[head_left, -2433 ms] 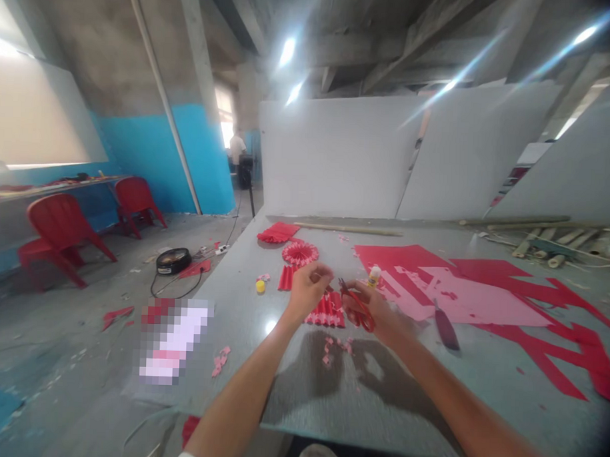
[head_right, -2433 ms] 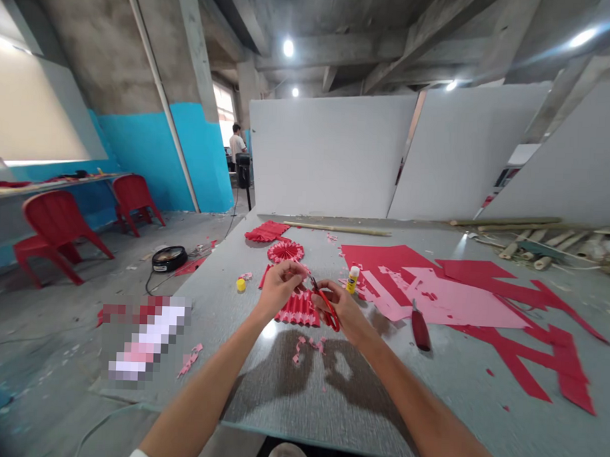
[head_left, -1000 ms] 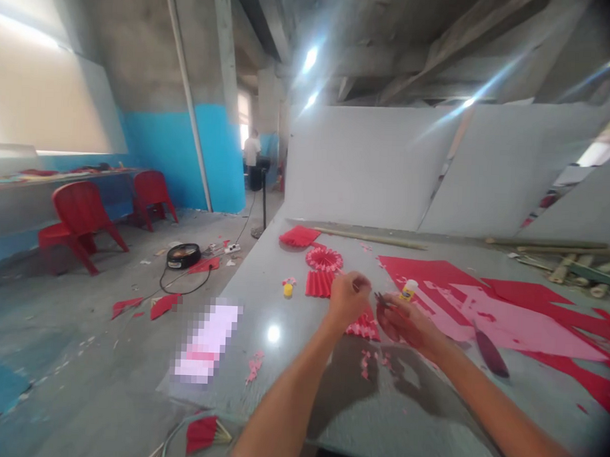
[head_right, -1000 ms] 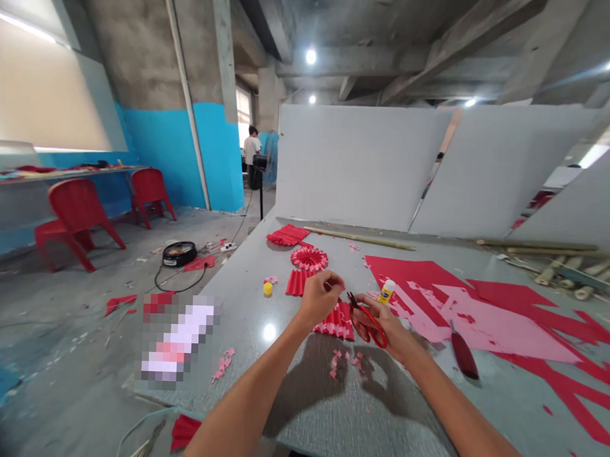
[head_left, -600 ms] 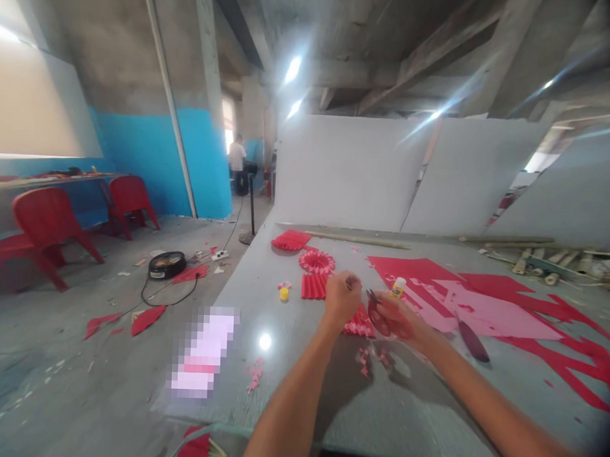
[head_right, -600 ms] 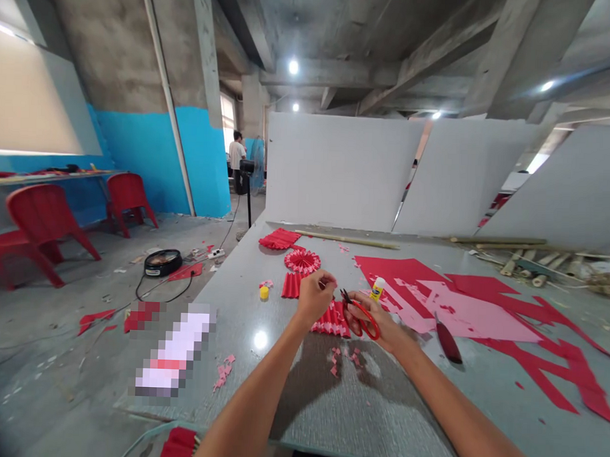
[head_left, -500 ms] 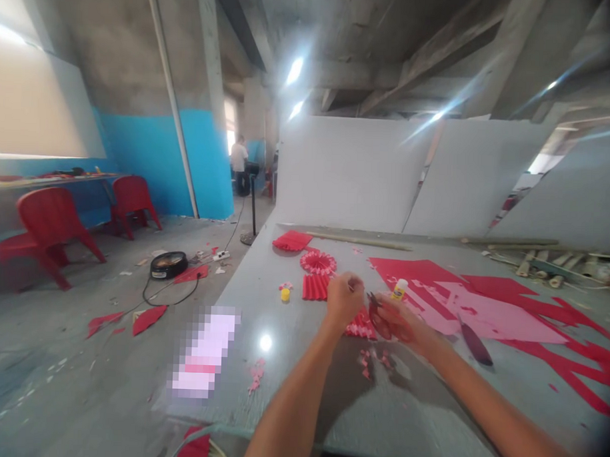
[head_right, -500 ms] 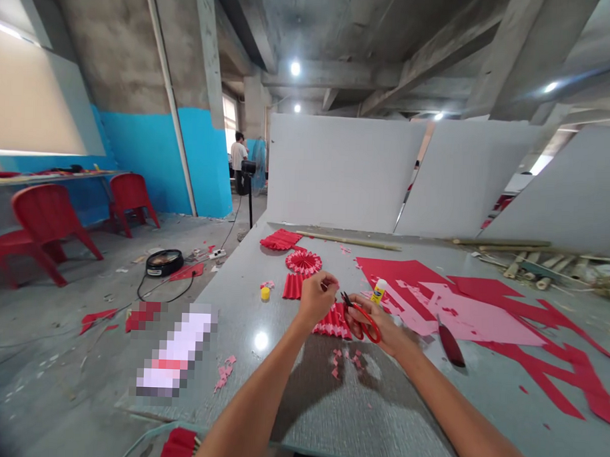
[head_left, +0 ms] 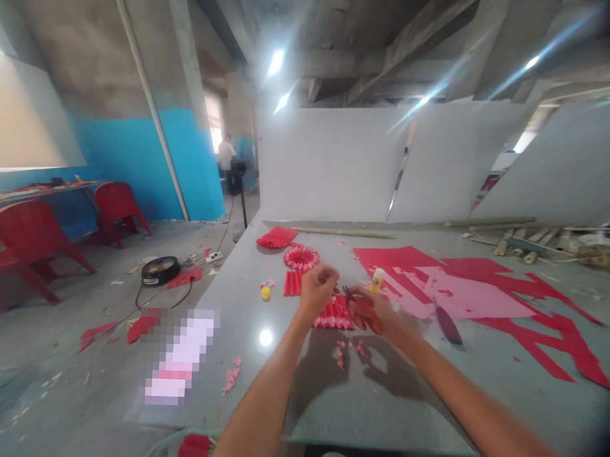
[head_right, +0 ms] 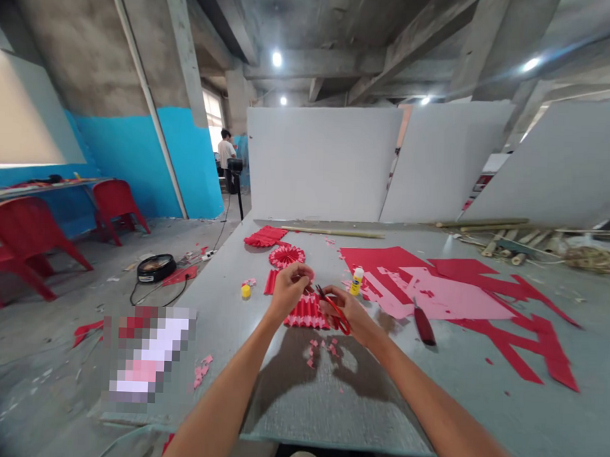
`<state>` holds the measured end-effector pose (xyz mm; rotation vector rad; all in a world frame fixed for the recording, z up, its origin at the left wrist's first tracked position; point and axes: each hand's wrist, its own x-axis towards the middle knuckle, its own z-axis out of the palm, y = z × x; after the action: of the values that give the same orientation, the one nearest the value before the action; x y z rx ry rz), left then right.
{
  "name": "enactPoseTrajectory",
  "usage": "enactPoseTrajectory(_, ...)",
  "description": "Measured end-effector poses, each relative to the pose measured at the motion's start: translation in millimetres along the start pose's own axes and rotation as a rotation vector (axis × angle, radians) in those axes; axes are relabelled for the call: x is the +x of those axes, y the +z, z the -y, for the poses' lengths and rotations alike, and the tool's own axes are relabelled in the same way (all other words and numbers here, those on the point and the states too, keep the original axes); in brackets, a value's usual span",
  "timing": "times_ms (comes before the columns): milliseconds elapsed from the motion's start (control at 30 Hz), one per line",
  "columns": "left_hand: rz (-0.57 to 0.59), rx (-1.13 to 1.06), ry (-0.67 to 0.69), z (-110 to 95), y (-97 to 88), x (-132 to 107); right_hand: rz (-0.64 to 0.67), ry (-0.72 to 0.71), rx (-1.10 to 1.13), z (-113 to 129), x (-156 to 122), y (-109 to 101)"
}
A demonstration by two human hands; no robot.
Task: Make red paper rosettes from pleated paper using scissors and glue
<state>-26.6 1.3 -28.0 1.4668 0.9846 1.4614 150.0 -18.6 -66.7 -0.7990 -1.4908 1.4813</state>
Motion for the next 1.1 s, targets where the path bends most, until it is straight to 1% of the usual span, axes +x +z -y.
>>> enactPoseTrajectory(133, 0.015, -0.024, 0.036, 4.6, 0.3, -0.6, -0.034, 0.019, 0.026, 2.6, -1.3, 0.5)
enactPoseTrajectory(233, 0.052, -0.016, 0.04, 4.3, 1.1, -1.6, -0.069, 0.029, 0.024, 8.8, -3.3, 1.7)
enactPoseTrajectory(367, 0.079, 0.004, 0.024, 2.7, 3.3, -2.8, -0.045, 0.033, 0.048, 14.6, -5.3, 2.0)
enactPoseTrajectory(400, 0.072, -0.004, 0.014, 2.9, 3.6, -2.8, -0.039, 0.034, 0.059, 15.4, -5.8, 1.8)
enactPoseTrajectory(467, 0.01, -0.005, 0.006, 3.9, 3.3, -2.5, -0.007, 0.036, 0.096, 16.8, -6.7, 1.1)
enactPoseTrajectory(533, -0.074, 0.061, 0.017, 5.1, 2.2, -2.0, 0.048, 0.038, 0.148, 18.7, -7.8, 0.8)
enactPoseTrajectory(567, -0.093, 0.104, 0.017, 5.3, 1.7, -1.8, 0.073, 0.034, 0.171, 19.9, -8.4, 0.9)
enactPoseTrajectory(600, -0.083, 0.138, 0.007, 4.8, 1.4, -1.9, 0.093, 0.027, 0.189, 21.2, -9.1, 1.3)
enactPoseTrajectory(633, -0.045, 0.147, -0.017, 3.6, 1.4, -2.3, 0.109, 0.019, 0.198, 22.5, -9.7, 1.8)
enactPoseTrajectory(733, 0.136, 0.036, -0.1, -5.0, 2.6, -5.6, 0.146, -0.002, 0.202, 25.0, -11.3, 3.9)
enactPoseTrajectory(767, 0.182, -0.001, -0.107, -8.9, 3.0, -7.2, 0.153, -0.001, 0.202, 25.3, -11.6, 4.5)
enactPoseTrajectory(833, 0.242, -0.008, -0.1, -16.7, 3.3, -9.9, 0.155, 0.012, 0.208, 24.8, -11.7, 5.0)
enactPoseTrajectory(967, 0.281, 0.021, -0.11, -24.1, 0.9, -11.1, 0.152, 0.021, 0.219, 21.9, -10.5, 4.6)
enactPoseTrajectory(1100, 0.279, 0.05, -0.091, -19.0, -1.7, -7.5, 0.133, 0.001, 0.22, 18.0, -8.9, 2.7)
